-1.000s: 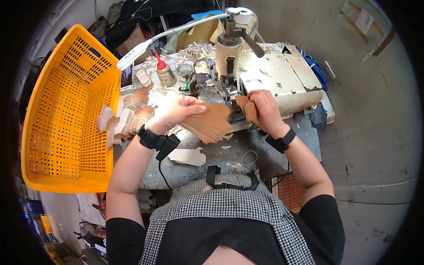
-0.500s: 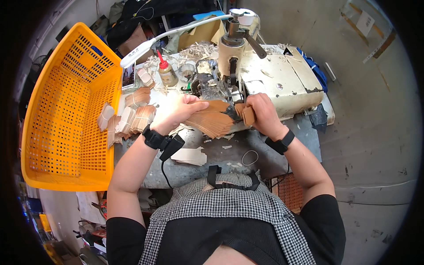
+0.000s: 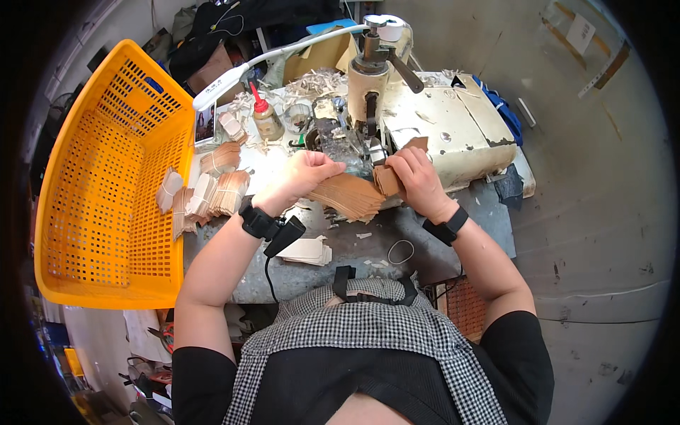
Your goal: Manually process or inspect leather shoe upper components at a workbench with industrial machinery.
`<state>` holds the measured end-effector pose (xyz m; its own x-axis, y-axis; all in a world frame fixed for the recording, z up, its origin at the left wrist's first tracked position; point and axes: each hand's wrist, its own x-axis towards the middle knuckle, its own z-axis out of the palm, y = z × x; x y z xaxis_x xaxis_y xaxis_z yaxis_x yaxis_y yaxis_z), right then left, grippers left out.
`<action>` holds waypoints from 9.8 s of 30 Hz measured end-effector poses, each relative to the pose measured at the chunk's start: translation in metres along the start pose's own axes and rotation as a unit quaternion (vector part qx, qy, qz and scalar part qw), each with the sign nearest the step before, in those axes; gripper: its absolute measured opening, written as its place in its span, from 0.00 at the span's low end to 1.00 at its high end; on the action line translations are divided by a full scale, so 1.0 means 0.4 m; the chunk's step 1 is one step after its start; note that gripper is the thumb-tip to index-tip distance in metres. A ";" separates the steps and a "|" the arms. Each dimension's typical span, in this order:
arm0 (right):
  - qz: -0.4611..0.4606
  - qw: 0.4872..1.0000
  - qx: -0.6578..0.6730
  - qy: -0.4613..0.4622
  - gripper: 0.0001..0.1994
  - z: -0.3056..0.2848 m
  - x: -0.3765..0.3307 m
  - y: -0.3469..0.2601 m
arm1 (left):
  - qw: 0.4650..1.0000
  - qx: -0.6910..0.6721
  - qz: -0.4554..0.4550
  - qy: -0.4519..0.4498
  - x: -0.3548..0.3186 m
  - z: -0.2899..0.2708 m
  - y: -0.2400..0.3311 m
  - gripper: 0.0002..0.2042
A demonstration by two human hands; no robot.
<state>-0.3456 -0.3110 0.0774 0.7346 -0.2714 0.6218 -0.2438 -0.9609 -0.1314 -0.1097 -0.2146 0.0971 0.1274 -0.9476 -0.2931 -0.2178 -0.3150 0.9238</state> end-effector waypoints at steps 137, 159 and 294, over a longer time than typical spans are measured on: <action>0.395 0.613 0.653 0.204 0.14 -0.196 0.017 -0.181 | 0.964 -0.190 0.016 -0.184 -0.266 -0.019 -0.142 0.09; 0.405 0.674 0.608 0.110 0.15 -0.154 0.038 -0.268 | 0.934 -0.180 0.153 -0.270 -0.196 0.095 0.040 0.10; 0.397 0.733 0.514 0.202 0.09 -0.122 -0.027 -0.169 | 0.975 -0.193 0.046 -0.101 -0.128 0.029 -0.066 0.11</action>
<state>-0.3680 -0.2406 0.1173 0.3219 -0.9288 0.1838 0.2657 -0.0977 -0.9591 -0.1216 -0.1585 0.0850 -0.0776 -0.9742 -0.2117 0.1663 -0.2221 0.9608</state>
